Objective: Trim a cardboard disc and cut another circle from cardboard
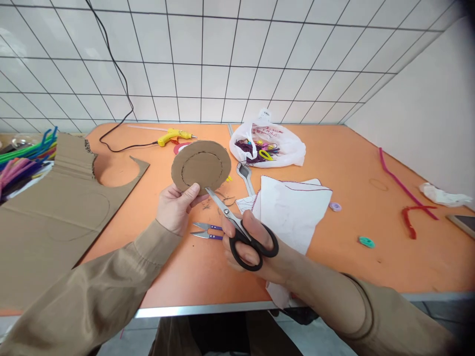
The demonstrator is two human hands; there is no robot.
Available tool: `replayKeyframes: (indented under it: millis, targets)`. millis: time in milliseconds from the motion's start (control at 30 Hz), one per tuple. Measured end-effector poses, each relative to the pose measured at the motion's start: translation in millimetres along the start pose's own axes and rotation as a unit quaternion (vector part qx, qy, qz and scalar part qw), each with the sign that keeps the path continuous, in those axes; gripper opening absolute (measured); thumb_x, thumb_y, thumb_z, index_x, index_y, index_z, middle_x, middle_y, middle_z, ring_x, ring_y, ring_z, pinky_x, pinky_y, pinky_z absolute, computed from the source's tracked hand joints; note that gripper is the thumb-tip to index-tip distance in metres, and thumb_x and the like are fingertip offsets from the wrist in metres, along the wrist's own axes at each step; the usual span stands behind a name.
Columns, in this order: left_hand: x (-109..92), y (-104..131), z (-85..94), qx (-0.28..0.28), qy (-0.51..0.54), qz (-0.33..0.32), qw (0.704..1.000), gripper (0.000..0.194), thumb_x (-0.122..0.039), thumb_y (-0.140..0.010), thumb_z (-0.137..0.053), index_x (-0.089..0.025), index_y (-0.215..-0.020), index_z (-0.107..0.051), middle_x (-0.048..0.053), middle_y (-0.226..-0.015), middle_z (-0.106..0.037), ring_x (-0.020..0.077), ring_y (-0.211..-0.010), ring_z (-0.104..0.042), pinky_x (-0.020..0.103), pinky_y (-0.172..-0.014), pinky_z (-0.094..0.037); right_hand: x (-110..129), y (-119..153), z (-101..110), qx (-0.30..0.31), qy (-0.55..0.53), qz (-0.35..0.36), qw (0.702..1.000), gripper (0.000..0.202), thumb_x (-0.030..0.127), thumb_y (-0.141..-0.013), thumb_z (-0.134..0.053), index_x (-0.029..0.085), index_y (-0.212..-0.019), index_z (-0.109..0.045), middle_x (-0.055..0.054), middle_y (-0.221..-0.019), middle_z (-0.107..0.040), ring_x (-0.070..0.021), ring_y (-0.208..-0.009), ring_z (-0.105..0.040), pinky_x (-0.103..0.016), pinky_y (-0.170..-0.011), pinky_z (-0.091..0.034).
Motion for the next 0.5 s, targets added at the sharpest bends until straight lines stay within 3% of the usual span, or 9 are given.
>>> replayKeyframes:
  millis: [100, 200, 400, 500]
  targets:
    - [-4.8, -8.3, 13.2, -0.044, 0.024, -0.016, 0.999, 0.028, -0.027, -0.055, -0.088, -0.018, -0.078, -0.075, 0.003, -0.085, -0.077, 0.0203, -0.080, -0.073, 0.027, -0.068, -0.061, 2.0, 5.8, -9.5, 0.033, 0.008, -0.010, 0.999, 0.049, 0.067, -0.080, -0.057, 0.018, -0.079, -0.052, 0.011, -0.040, -0.036, -0.0053, -0.037, -0.024, -0.021, -0.042, -0.022]
    - [-7.4, -12.5, 17.7, -0.044, 0.040, -0.005, 0.998, 0.023, -0.023, -0.061, -0.084, -0.018, -0.081, -0.074, 0.003, -0.088, -0.077, 0.0204, -0.084, -0.073, 0.028, -0.073, -0.061, 4.5, 9.5, -11.4, 0.030, 0.061, -0.009, 0.998, 0.045, 0.061, -0.080, -0.061, 0.017, -0.080, -0.052, 0.010, -0.041, -0.041, -0.0050, -0.038, -0.028, -0.020, -0.043, -0.024]
    - [-9.3, -3.2, 4.3, 0.000, 0.054, 0.031, 0.998, 0.020, -0.027, -0.073, -0.076, -0.014, -0.088, -0.072, 0.008, -0.094, -0.077, 0.0246, -0.095, -0.071, 0.032, -0.081, -0.060, 5.3, 5.3, -2.1, -0.006, 0.120, 0.019, 0.993, 0.029, 0.038, -0.075, -0.071, 0.020, -0.080, -0.050, 0.008, -0.045, -0.051, -0.0066, -0.040, -0.036, -0.020, -0.043, -0.029]
    - [-7.9, 0.3, 0.3, 0.016, 0.051, 0.051, 0.997, 0.022, -0.029, -0.076, -0.073, -0.012, -0.091, -0.072, 0.010, -0.095, -0.077, 0.0244, -0.094, -0.072, 0.032, -0.082, -0.059, 9.0, 4.7, -9.3, 0.033, 0.132, 0.050, 0.990, 0.034, 0.035, -0.069, -0.076, 0.021, -0.085, -0.050, 0.005, -0.059, -0.060, -0.0099, -0.053, -0.048, -0.026, -0.059, -0.040]
Point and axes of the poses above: each hand's wrist, its own y-axis away from the middle knuckle, its own z-axis out of the back of the hand, x = y × z, the point moved 6 cm from there along -y, towards the middle knuckle
